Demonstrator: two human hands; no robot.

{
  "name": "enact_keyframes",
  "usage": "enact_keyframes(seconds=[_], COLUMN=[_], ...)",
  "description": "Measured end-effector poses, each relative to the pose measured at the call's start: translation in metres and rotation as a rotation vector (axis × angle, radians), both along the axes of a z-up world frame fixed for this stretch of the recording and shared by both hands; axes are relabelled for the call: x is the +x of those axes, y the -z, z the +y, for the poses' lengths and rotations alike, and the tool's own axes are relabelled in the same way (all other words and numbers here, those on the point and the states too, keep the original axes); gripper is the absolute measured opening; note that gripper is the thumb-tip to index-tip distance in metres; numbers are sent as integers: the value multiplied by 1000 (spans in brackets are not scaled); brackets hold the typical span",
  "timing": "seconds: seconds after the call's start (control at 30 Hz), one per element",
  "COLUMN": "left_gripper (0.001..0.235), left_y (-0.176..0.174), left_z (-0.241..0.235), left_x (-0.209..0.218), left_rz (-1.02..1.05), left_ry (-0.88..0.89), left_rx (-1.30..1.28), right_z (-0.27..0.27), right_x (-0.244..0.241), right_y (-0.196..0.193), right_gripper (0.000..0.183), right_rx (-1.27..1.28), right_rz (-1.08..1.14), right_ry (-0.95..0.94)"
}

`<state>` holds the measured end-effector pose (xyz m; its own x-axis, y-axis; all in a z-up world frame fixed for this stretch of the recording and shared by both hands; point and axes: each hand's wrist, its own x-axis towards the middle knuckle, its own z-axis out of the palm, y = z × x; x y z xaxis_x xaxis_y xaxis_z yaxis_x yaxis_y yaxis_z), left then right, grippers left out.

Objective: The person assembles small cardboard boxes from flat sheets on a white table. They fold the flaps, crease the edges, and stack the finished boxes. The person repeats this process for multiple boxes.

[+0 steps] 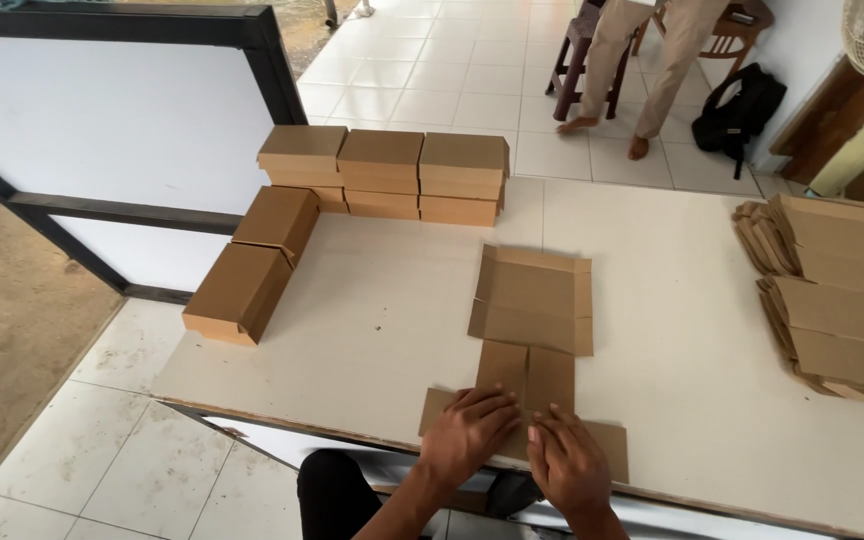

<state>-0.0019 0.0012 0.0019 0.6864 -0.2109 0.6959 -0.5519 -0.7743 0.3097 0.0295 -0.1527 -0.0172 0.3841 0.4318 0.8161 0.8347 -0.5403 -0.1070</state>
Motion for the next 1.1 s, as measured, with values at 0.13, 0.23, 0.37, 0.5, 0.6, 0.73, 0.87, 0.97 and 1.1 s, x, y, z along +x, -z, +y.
enact_keyframes(seconds=[0.13, 0.23, 0.37, 0.5, 0.6, 0.73, 0.87, 0.97, 1.1], left_gripper=[14, 7, 20, 21, 14, 60, 57, 38, 38], left_y=[-30, -28, -30, -22, 2, -36, -29, -22, -33], left_z=[2, 3, -2, 0, 6, 10, 7, 5, -2], left_x=[-5, -5, -5, 7, 38, 52, 69, 73, 65], left_rz=[-119, -40, 125, 211, 150, 695, 715, 664, 654], left_ry=[220, 292, -12, -301, -445, -723, -708, -579, -361], left_rx=[18, -12, 87, 100, 14, -207, -80, -10, 222], right_z=[4, 5, 6, 1, -2, 4, 10, 18, 26], right_x=[-1, 1, 4, 29, 52, 67, 79, 76, 81], right_y=[-19, -13, -10, 8, 3, -29, -25, -24, -17], right_gripper=[18, 16, 27, 24, 23, 53, 38, 28, 47], right_rx=[-84, -158, -189, -67, -40, -95, 17, 12, -377], right_rz=[-47, 44, 399, 370, 505, 871, 785, 635, 601], right_ry=[-100, -102, 90, 229, 435, 659, 643, 538, 497])
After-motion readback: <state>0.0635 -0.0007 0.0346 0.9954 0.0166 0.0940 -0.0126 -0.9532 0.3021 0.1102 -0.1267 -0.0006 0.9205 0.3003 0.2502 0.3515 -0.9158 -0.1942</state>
